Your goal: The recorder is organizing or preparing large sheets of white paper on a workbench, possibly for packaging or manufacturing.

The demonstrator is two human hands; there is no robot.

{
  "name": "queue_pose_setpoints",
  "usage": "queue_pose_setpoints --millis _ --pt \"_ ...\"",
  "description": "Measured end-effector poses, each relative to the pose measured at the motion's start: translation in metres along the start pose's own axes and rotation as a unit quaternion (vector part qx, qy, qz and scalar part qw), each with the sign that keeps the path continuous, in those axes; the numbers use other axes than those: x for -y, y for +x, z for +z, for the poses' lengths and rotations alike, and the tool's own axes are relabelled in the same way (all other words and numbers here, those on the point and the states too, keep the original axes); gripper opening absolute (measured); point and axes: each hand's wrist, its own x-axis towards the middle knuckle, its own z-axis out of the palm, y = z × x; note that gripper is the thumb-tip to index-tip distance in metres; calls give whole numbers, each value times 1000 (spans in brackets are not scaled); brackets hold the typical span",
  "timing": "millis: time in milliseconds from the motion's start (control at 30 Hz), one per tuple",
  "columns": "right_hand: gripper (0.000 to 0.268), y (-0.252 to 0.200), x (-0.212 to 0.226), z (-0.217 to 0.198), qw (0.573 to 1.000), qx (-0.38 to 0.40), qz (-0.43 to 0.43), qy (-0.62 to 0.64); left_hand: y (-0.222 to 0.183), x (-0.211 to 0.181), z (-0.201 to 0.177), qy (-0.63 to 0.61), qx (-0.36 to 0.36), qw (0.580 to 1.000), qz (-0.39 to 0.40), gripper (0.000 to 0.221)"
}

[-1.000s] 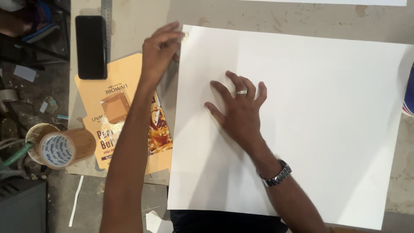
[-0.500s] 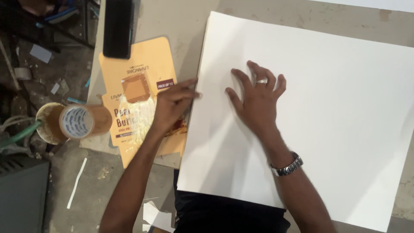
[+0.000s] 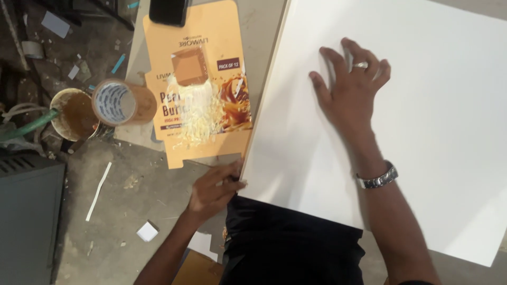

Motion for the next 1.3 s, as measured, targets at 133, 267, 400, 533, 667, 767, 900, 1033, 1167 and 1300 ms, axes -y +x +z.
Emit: queue_pose_setpoints --millis 133,267,400,533,667,767,900,1033,1167,1300 --pt "42 -1 0 0 1000 -1 -8 -1 -20 -16 -6 48 5 998 27 28" --pt "43 -2 -3 1 1000 1 -11 -1 -5 -31 -11 114 -47 989 86 31" --pt "41 -3 -6 4 1000 1 -20 -5 17 -32 -16 250 -27 962 110 33" --pt "40 -4 -7 1 1000 -5 -21 -13 -9 -17 -9 317 -13 932 173 30" --pt "40 -3 -6 3 1000 -6 -23 -6 -24 -21 -18 245 -56 961 117 33" --pt "39 -4 -7 3 1000 -3 -30 -7 -1 -16 -39 192 -112 973 -58 46" --pt "39 -3 -9 4 999 -8 -33 -14 37 10 -56 298 -119 931 -172 58" --pt "39 -4 -7 2 1000 -6 -21 -13 52 43 -49 392 -87 900 -166 55" --pt "39 -5 -6 -1 1000 1 -19 -3 66 56 -47 410 -73 894 -163 56" --pt "38 -3 -5 -1 1000 1 -21 -6 74 64 -47 428 -67 888 -151 58"
